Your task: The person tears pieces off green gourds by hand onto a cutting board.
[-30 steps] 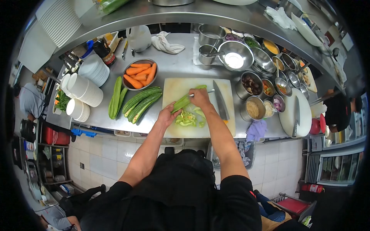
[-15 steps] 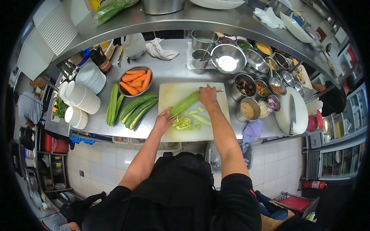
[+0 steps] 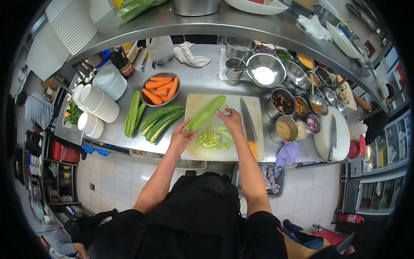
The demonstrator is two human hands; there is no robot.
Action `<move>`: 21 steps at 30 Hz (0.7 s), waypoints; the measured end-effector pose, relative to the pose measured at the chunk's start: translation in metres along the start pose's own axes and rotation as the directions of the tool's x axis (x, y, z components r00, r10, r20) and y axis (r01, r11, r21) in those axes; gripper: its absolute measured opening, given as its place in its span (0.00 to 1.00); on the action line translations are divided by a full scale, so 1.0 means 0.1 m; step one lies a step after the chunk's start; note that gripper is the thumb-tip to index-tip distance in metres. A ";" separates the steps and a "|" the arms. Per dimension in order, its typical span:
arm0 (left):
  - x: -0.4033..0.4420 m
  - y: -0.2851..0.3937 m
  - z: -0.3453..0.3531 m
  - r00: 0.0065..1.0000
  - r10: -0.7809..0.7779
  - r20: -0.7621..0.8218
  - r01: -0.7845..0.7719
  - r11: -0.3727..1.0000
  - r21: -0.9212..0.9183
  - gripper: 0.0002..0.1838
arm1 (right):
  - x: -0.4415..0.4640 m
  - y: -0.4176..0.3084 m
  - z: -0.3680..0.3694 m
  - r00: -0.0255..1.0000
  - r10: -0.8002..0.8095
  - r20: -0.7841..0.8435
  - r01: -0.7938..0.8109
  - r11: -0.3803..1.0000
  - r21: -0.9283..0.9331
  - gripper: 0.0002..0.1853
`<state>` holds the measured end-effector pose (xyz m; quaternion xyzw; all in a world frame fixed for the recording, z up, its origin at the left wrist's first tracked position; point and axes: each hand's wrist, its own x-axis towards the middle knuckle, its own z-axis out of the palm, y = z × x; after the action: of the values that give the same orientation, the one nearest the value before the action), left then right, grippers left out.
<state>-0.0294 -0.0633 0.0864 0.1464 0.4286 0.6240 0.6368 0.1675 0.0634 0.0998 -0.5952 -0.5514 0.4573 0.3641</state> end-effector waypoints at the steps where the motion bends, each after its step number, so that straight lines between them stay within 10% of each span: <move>1: -0.02 -0.01 0.00 1.000 -0.009 0.009 0.009 1.000 -0.022 0.23 | 0.02 0.02 0.01 0.999 -0.007 0.038 0.005 0.999 0.050 0.21; 3: -0.05 -0.01 0.01 0.999 -0.005 0.040 0.007 0.997 -0.071 0.23 | 0.10 0.05 0.07 0.992 -0.032 0.121 0.014 0.989 0.148 0.20; 8: -0.12 0.17 -0.22 0.994 0.096 -0.051 -0.105 0.971 -0.213 0.24 | 0.01 -0.01 -0.08 0.962 -0.183 0.201 0.251 0.886 -0.391 0.15; 13: -0.29 0.68 -1.23 0.871 0.376 -0.315 -0.456 0.859 -0.235 0.24 | -0.11 0.17 -0.28 0.960 -0.250 0.125 0.277 0.908 -0.313 0.18; 17: -0.17 1.17 -2.04 0.740 0.443 -0.506 -0.567 0.815 -0.116 0.22 | -0.19 0.11 -0.29 0.972 -0.185 0.142 0.222 0.919 -0.324 0.18; 21: 0.03 1.39 -2.29 0.669 0.504 -0.547 -0.225 0.838 0.497 0.24 | -0.19 0.10 -0.15 0.952 -0.237 0.192 0.288 0.904 -0.316 0.18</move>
<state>-0.2898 -0.1159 0.0506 0.1245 0.7000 0.6532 0.2605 0.1851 0.0446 0.0982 -0.5334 -0.7229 0.3449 0.2720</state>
